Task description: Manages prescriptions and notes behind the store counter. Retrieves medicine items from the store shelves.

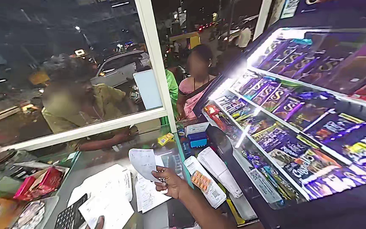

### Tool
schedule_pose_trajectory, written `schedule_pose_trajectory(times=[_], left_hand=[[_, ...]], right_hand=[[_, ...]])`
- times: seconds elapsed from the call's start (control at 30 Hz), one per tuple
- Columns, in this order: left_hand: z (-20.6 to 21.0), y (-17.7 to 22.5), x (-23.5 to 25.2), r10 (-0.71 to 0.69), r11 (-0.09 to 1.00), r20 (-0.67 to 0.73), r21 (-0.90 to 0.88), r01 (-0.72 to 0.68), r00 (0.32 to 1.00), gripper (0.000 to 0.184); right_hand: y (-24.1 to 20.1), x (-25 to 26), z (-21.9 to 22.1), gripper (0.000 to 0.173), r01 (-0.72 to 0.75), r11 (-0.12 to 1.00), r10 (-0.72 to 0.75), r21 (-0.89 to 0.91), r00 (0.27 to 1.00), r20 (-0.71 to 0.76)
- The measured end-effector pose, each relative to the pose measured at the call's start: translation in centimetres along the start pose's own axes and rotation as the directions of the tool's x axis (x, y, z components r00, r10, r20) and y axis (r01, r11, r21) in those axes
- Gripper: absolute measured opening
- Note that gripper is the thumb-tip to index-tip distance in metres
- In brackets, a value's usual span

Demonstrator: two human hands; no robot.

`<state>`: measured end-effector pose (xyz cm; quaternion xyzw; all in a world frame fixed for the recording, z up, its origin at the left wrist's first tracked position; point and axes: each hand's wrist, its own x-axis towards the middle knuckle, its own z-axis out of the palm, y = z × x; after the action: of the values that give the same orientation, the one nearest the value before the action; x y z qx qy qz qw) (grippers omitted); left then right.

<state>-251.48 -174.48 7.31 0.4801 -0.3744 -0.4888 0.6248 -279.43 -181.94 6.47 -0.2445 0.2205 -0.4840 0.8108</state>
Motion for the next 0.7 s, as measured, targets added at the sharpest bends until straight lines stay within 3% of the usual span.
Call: schedule_pose_trajectory(times=[0.1, 0.23, 0.33, 0.53, 0.7], left_hand=[[0.7, 0.6, 0.0, 0.024, 0.998, -0.069, 0.068, -0.019, 0.997, 0.014], [0.9, 2.1, -0.2, 0.012, 0.994, -0.295, 0.106, 0.020, 0.955, 0.021], [0.5, 1.5, 1.2, -0.004, 0.999, -0.299, 0.035, 0.015, 0.954, 0.019], [-1.2, 0.2, 2.0, -0.036, 0.999, -0.303, -0.048, 0.022, 0.952, 0.022], [-2.4, 0.2, 2.5, -0.040, 0.999, -0.336, -0.004, 0.041, 0.941, 0.024]], right_hand=[[-0.2, 1.0, 0.7, 0.019, -0.026, 0.999, 0.027, -0.031, 0.999, 0.028], [-0.1, 3.7, 2.8, 0.015, -0.061, 0.998, 0.062, -0.019, 0.997, 0.048], [-1.7, 6.4, 3.3, 0.010, -0.039, 0.999, 0.039, 0.008, 0.999, 0.000], [-3.9, 12.5, 4.6, 0.010, -0.005, 0.992, -0.002, -0.126, 0.999, -0.050], [-6.1, 13.8, 3.1, 0.009, 0.083, 0.966, -0.117, -0.243, 0.985, -0.130]])
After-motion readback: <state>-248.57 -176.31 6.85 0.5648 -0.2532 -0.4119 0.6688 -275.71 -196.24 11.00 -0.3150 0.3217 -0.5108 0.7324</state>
